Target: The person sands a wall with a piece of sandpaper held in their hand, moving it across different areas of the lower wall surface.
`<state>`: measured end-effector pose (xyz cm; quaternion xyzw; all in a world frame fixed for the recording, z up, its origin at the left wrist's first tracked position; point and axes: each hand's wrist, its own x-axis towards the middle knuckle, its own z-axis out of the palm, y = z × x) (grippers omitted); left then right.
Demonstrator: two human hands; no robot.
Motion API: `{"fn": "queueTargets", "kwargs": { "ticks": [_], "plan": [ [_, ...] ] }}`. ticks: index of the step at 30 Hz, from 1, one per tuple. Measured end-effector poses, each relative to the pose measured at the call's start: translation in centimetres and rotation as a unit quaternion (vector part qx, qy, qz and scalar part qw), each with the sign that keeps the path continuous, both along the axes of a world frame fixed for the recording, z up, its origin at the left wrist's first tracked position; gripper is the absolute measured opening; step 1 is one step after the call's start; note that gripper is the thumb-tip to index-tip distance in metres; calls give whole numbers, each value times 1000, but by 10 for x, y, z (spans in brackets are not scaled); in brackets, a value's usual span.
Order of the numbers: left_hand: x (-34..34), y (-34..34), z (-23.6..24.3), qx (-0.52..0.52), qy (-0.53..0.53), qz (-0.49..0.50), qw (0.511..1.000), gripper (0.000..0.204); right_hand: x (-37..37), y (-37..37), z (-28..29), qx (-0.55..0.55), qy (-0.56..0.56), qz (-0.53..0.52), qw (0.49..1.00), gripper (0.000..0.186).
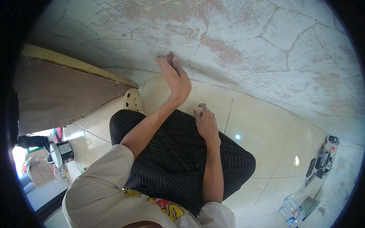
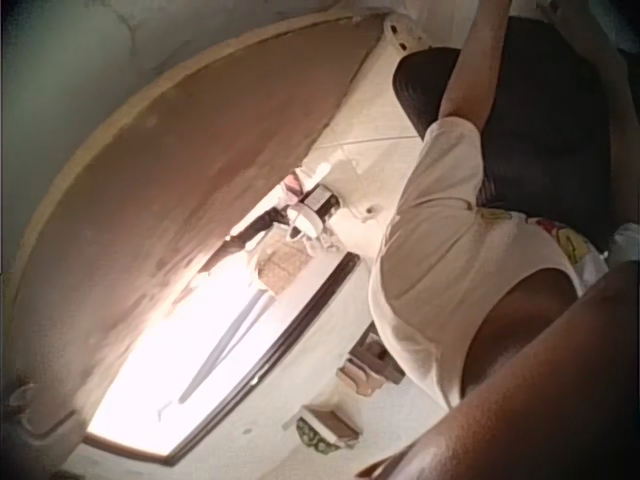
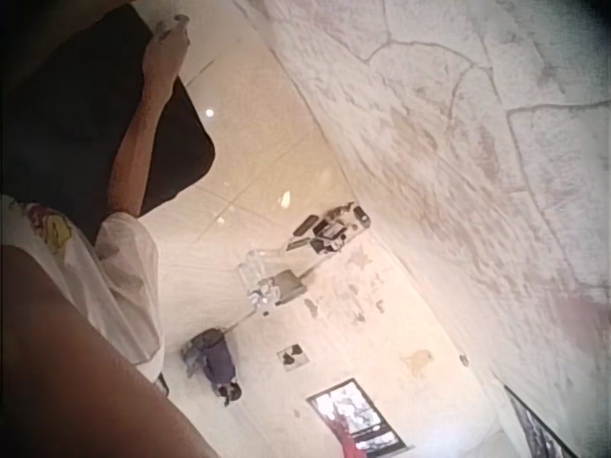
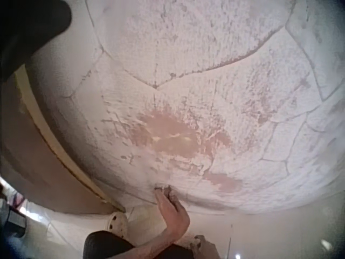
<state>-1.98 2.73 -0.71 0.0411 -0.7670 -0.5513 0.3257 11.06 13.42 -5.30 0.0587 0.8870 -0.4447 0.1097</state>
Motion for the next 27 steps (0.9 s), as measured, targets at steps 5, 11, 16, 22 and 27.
{"fn": "queueTargets", "kwargs": {
  "ticks": [5,11,16,22,27],
  "plan": [
    [4,12,0,23,8,-17,1000,11,0,0,2,-15,-13,4,1000,28],
    [8,0,2,25,-21,-66,997,19,0,-1,4,-8,-18,4,1000,28],
    [6,-1,6,118,-53,-64,989,23,0,-1,3,-10,-26,5,1000,28],
    [5,-3,34,200,3,20,980,29,0,1,-4,-16,-11,0,1000,27],
    [3,-1,11,123,-35,-40,991,33,1,0,-4,-16,8,14,1000,25]
  ]
}}
